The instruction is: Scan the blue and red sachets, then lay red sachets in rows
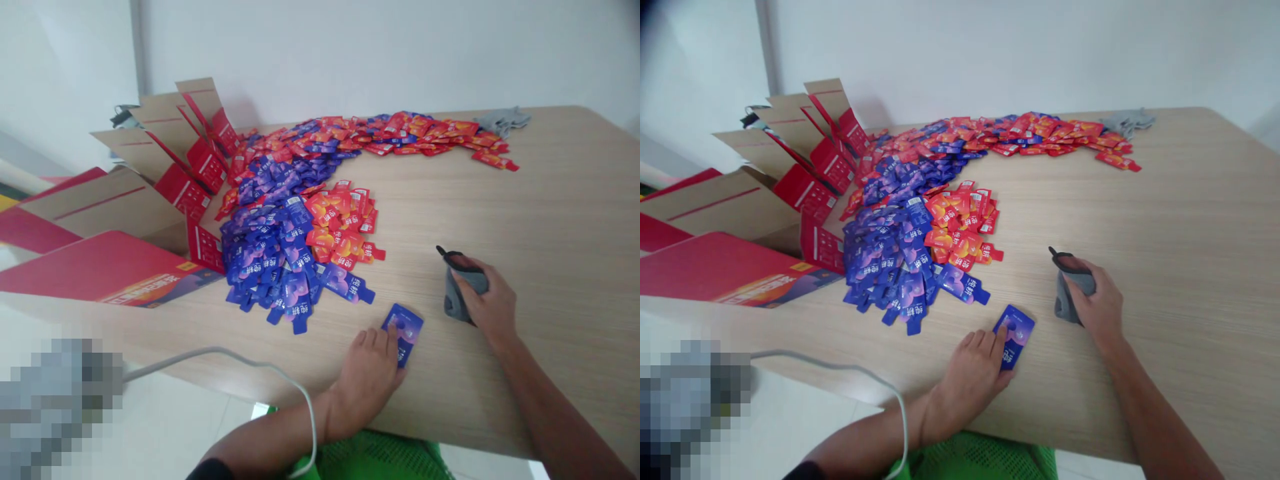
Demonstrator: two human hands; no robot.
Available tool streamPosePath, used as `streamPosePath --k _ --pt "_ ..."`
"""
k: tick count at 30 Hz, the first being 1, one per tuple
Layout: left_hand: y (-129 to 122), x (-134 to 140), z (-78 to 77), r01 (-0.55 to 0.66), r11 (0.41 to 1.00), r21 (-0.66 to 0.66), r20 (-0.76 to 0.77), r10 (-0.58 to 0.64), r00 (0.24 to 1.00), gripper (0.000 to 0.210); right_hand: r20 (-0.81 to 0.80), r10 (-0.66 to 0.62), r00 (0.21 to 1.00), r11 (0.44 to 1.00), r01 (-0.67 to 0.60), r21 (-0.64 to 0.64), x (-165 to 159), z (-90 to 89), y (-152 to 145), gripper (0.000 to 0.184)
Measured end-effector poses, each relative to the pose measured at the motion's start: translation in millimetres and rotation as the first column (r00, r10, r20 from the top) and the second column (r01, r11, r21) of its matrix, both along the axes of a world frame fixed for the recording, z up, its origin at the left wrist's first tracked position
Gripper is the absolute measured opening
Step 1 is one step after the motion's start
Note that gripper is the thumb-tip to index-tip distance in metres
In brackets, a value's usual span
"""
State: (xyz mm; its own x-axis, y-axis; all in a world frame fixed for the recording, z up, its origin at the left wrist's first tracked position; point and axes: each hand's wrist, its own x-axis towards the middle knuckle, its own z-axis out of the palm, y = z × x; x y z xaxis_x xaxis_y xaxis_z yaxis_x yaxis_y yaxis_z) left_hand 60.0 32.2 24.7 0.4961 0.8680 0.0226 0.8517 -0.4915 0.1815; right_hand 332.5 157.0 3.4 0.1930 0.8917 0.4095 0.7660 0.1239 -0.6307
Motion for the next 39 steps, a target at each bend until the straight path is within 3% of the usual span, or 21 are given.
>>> streamPosePath --k 7,9,11,12,14,17,19,21,25,29,36,39 --pt "11.6 -3.6 20.1 -0.007 0.998 -0.056 -0.019 0.006 1.0 0.061 -0.068 -0.032 0.997 0.997 0.028 -0.065 3.2 2.8 -4.7 0.035" --pt "16.8 -11.2 19.9 -0.067 0.988 -0.139 0.051 0.075 0.996 0.063 -0.073 -0.037 0.997 0.997 0.032 -0.075 4.7 -0.6 -4.5 0.039" --pt "21.6 -22.1 18.8 -0.137 0.953 -0.269 0.218 0.199 0.955 0.065 -0.09 -0.049 0.995 0.996 0.042 -0.075 5.2 -3.6 -4.6 0.044" --pt "24.0 -28.7 18.5 -0.157 0.927 -0.341 0.325 0.273 0.906 0.065 -0.101 -0.054 0.993 0.996 0.046 -0.077 5.0 -4.7 -4.8 0.046" --pt "29.3 -43.6 19.4 -0.149 0.863 -0.483 0.526 0.423 0.738 0.06 -0.116 -0.062 0.991 0.995 0.052 -0.087 4.5 -5.9 -5.4 0.049" --pt "42.0 -69.1 26.4 -0.066 0.777 -0.626 0.702 0.599 0.385 0.056 -0.114 -0.055 0.992 0.992 0.041 -0.122 4.5 -6.3 -5.6 0.054" --pt "55.8 -87.0 35.2 -0.056 0.765 -0.642 0.742 0.638 0.207 0.067 -0.116 -0.052 0.992 0.989 0.035 -0.144 5.2 -6.7 -5.0 0.057" --pt "73.6 -105.0 45.9 -0.12 0.788 -0.603 0.776 0.615 0.137 0.074 -0.122 -0.046 0.991 0.986 0.026 -0.164 6.0 -7.3 -4.1 0.057" --pt "116.5 -139.5 64.7 -0.307 0.83 -0.465 0.844 0.52 0.129 0.069 -0.127 -0.046 0.991 0.98 0.02 -0.2 7.1 -8.7 -3.4 0.058" --pt "159.9 -169.4 73.3 -0.431 0.829 -0.356 0.873 0.46 0.162 0.066 -0.129 -0.065 0.99 0.97 0.032 -0.243 8.0 -11.6 -3.4 0.06" --pt "226.0 -207.1 76.4 -0.536 0.799 -0.272 0.876 0.437 0.206 0.056 -0.142 -0.068 0.988 0.951 0.021 -0.307 12.2 -18.6 0.4 0.059" --pt "240.8 -217.8 75.5 -0.552 0.785 -0.281 0.856 0.465 0.226 0.058 -0.13 -0.046 0.99 0.949 0.003 -0.317 13.2 -18.5 1.1 0.06"
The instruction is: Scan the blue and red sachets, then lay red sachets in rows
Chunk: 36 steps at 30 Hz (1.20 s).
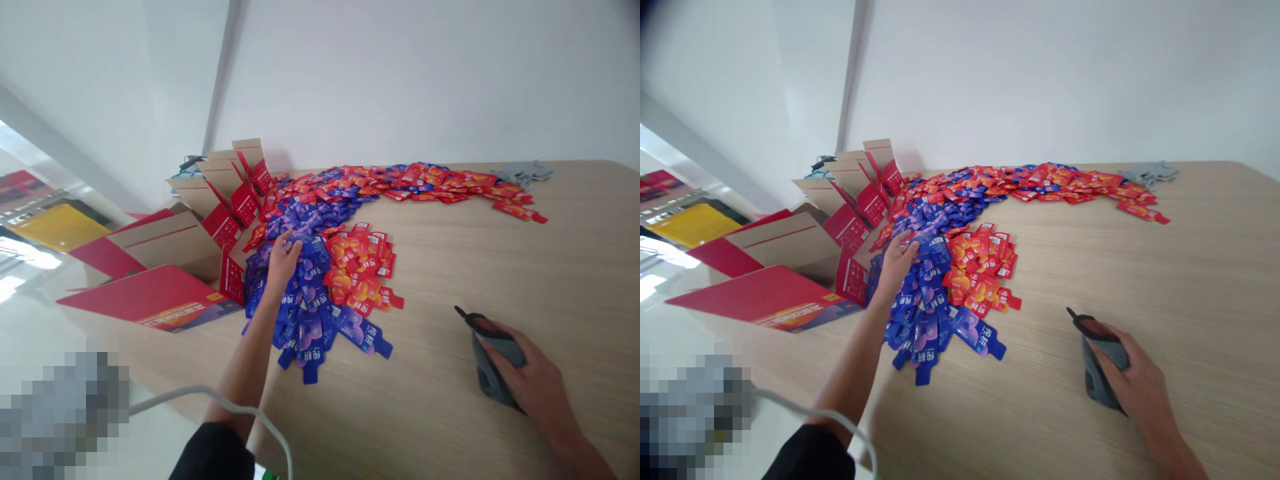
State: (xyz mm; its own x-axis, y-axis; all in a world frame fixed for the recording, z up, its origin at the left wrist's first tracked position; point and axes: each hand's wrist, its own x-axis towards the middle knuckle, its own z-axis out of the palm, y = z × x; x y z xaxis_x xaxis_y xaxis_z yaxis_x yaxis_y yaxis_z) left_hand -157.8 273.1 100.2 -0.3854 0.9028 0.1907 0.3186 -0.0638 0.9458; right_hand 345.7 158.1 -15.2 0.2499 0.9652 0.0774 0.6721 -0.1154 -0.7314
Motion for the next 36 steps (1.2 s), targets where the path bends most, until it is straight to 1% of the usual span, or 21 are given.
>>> streamPosePath --k 2,4,6,7,9,10,12,13,14,16,18,19,20,21,22,25,26,28,32,34,36 --pt "-3.4 -1.8 0.6 0.015 1.0 -0.025 -0.043 -0.016 0.999 0.062 0.014 0.007 1.0 1.0 -0.007 0.0 0.0 0.6 0.0 0.06" --pt "-19.3 3.6 4.0 0.047 0.999 -0.021 -0.145 -0.05 0.988 0.065 0.017 0.021 1.0 1.0 -0.021 0.01 -0.4 1.2 -0.4 0.06" --pt "-45.4 16.6 10.7 0.098 0.995 -0.007 -0.276 -0.096 0.956 0.063 0.008 0.058 0.998 0.998 -0.059 0.027 -0.9 1.7 -0.9 0.06" --pt "-60.6 25.4 14.9 0.128 0.991 -0.031 -0.31 -0.132 0.942 0.06 0.002 0.074 0.997 0.997 -0.074 0.035 -1.1 1.9 -1.2 0.06" --pt "-92.2 45.4 23.6 0.218 0.967 -0.134 -0.362 -0.253 0.897 0.053 -0.007 0.096 0.995 0.994 -0.096 0.046 -1.7 2.5 -1.8 0.06" --pt "-107.2 55.6 27.4 0.293 0.936 -0.195 -0.392 -0.348 0.851 0.049 -0.009 0.099 0.995 0.994 -0.099 0.051 -1.9 2.9 -2.2 0.06" --pt "-133.8 75.0 33.1 0.455 0.831 -0.319 -0.392 -0.553 0.735 0.042 -0.014 0.098 0.995 0.994 -0.097 0.06 -2.3 3.7 -2.9 0.06" --pt "-144.9 83.8 35.0 0.524 0.767 -0.369 -0.383 -0.64 0.667 0.041 -0.019 0.098 0.995 0.993 -0.096 0.062 -2.5 4.1 -3.4 0.06" --pt "-154.4 91.9 36.4 0.594 0.689 -0.415 -0.379 -0.724 0.576 0.042 -0.025 0.096 0.995 0.993 -0.094 0.066 -2.6 4.4 -3.9 0.061" --pt "-168.3 106.4 38.3 0.708 0.506 -0.493 -0.372 -0.858 0.354 0.047 -0.041 0.092 0.995 0.993 -0.089 0.076 -3.3 4.7 -4.9 0.061" --pt "-175.4 119.4 39.9 0.77 0.336 -0.542 -0.359 -0.921 0.15 0.052 -0.05 0.08 0.996 0.993 -0.075 0.093 -4.7 4.4 -5.5 0.061" --pt "-176.3 125.5 40.7 0.789 0.274 -0.55 -0.353 -0.932 0.077 0.053 -0.051 0.066 0.997 0.993 -0.06 0.104 -5.8 4.2 -5.4 0.061" --pt "-175.3 131.6 41.7 0.803 0.228 -0.55 -0.353 -0.935 0.024 0.054 -0.051 0.051 0.997 0.993 -0.045 0.112 -7.3 3.9 -4.9 0.06" --pt "-172.3 137.8 42.9 0.813 0.196 -0.548 -0.36 -0.933 -0.018 0.055 -0.052 0.037 0.998 0.992 -0.03 0.121 -8.9 3.7 -3.9 0.058" --pt "-167.3 144.1 44.3 0.819 0.18 -0.545 -0.38 -0.924 -0.05 0.055 -0.055 0.026 0.998 0.991 -0.018 0.13 -10.8 3.5 -2.2 0.056" --pt "-141.7 165.8 48.9 0.83 0.182 -0.527 -0.483 -0.868 -0.117 0.055 -0.074 0.027 0.997 0.989 -0.016 0.147 -15.8 2.9 6.1 0.052" --pt "-130.3 174.0 50.1 0.835 0.191 -0.516 -0.52 -0.844 -0.128 0.054 -0.08 0.035 0.996 0.988 -0.022 0.153 -16.9 2.5 9.5 0.052" --pt "-105.4 191.2 51.3 0.847 0.221 -0.483 -0.584 -0.802 -0.124 0.049 -0.102 0.058 0.993 0.984 -0.04 0.172 -17.9 1.3 16.2 0.051" --pt "-54.0 223.3 47.0 0.821 0.355 -0.447 -0.676 -0.735 -0.051 0.037 -0.189 0.079 0.979 0.979 -0.04 0.201 -17.1 -0.1 23.8 0.052" --pt "-30.0 235.2 41.7 0.801 0.403 -0.443 -0.699 -0.715 -0.026 0.036 -0.239 0.022 0.971 0.983 0.023 0.184 -16.7 1.5 24.1 0.055" --pt "-7.2 243.5 34.9 0.766 0.449 -0.461 -0.726 -0.687 -0.034 0.037 -0.291 -0.064 0.955 0.983 0.11 0.147 -17.0 5.1 23.0 0.059"
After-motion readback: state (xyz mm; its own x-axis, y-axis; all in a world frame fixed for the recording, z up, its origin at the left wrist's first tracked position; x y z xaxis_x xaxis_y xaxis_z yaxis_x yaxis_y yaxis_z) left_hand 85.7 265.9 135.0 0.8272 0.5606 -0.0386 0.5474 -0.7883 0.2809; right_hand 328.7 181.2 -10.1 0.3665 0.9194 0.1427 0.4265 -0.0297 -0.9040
